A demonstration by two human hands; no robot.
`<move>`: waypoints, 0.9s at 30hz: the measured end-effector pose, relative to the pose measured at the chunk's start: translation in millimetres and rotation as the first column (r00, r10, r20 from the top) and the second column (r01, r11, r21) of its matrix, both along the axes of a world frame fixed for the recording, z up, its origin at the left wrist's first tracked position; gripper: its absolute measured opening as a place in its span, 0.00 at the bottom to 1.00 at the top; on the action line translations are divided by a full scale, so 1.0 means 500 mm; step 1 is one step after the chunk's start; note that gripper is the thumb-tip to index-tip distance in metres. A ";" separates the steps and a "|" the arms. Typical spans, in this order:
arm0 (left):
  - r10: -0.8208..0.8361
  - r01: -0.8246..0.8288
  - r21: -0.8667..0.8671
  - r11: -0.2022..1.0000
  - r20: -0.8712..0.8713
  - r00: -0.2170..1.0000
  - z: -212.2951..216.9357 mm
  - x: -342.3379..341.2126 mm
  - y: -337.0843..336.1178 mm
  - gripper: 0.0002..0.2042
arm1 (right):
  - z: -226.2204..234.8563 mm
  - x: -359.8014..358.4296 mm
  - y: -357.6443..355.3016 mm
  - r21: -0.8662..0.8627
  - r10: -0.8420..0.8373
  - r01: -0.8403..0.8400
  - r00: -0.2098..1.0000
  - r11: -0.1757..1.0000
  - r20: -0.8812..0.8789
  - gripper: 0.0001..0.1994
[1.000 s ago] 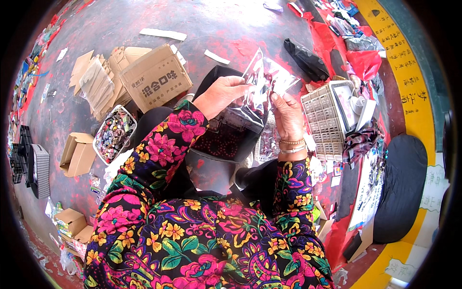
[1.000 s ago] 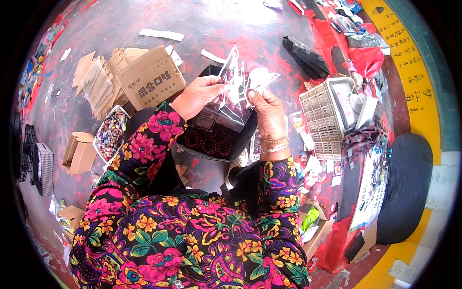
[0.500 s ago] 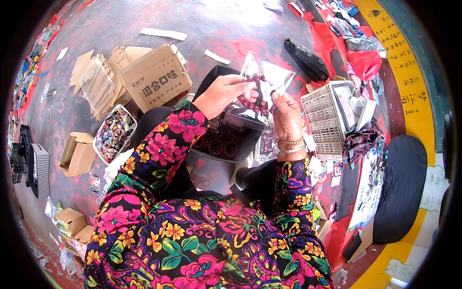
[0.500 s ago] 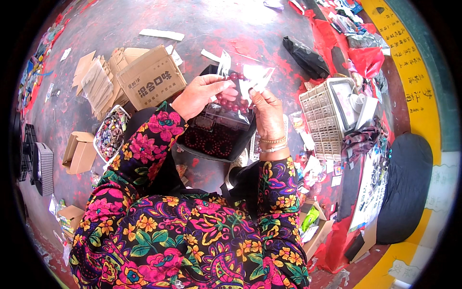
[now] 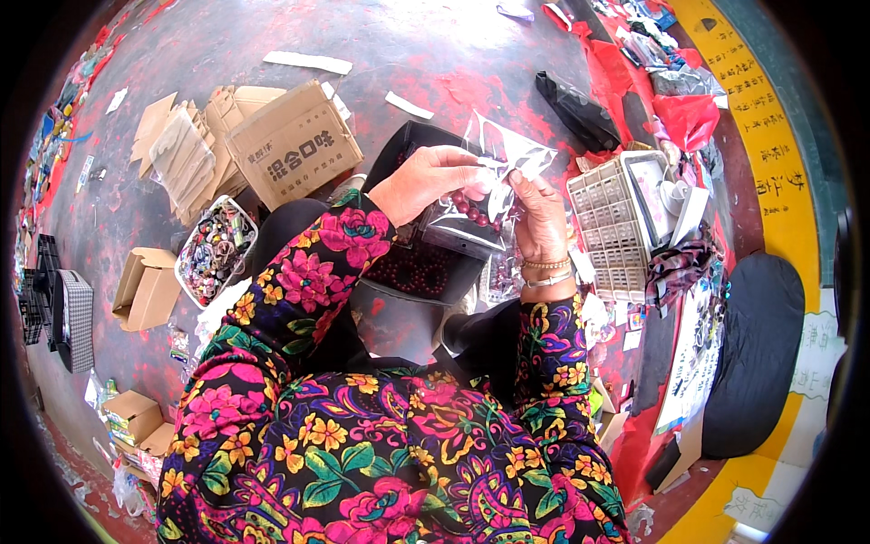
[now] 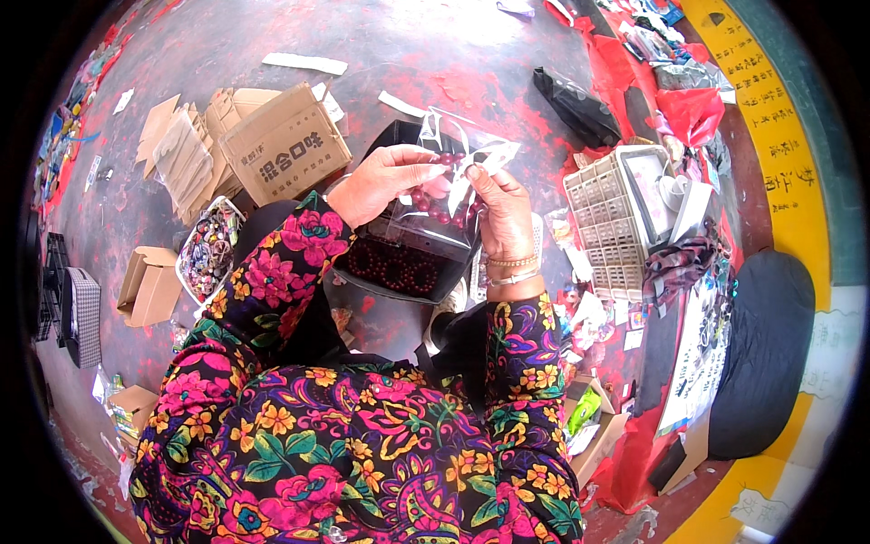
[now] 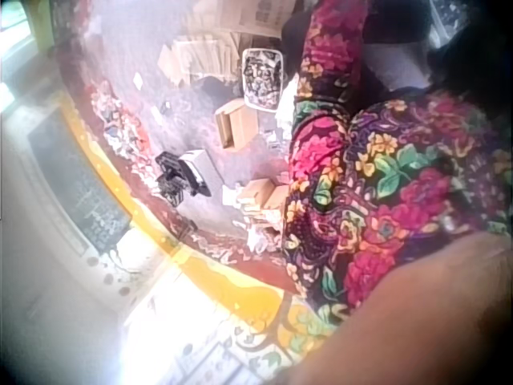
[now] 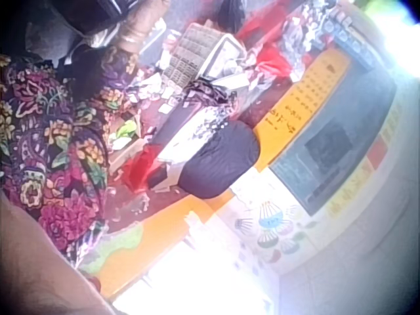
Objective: The person sits on the floor and packs red beads from a black container into small clear plastic bags. They seal the bags and place them into a white plastic basket, repeating the process throughout the video.
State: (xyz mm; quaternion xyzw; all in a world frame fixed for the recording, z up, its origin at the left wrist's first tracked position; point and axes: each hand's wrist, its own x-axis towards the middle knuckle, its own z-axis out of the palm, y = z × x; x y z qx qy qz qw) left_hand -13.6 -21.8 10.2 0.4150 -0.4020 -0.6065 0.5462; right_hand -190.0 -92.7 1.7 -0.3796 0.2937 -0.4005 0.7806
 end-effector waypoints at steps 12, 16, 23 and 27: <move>-0.008 0.008 0.004 1.000 0.190 0.982 0.007 -0.002 -0.003 0.12 | -0.019 0.003 -0.004 -0.037 -0.042 0.044 0.998 0.998 0.055 0.08; -0.049 0.052 -0.030 0.998 0.114 0.992 -0.018 0.002 -0.005 0.13 | 0.007 0.012 0.012 -0.005 -0.081 0.082 0.995 0.997 0.056 0.05; -0.053 0.047 0.103 0.994 0.061 0.997 0.005 0.002 0.003 0.12 | -0.005 0.005 -0.001 0.080 -0.158 0.152 0.984 0.985 0.087 0.07; -0.068 0.065 0.098 0.993 0.023 0.997 0.006 0.001 0.006 0.11 | 0.011 0.006 0.001 0.014 -0.155 0.154 0.984 0.988 0.093 0.08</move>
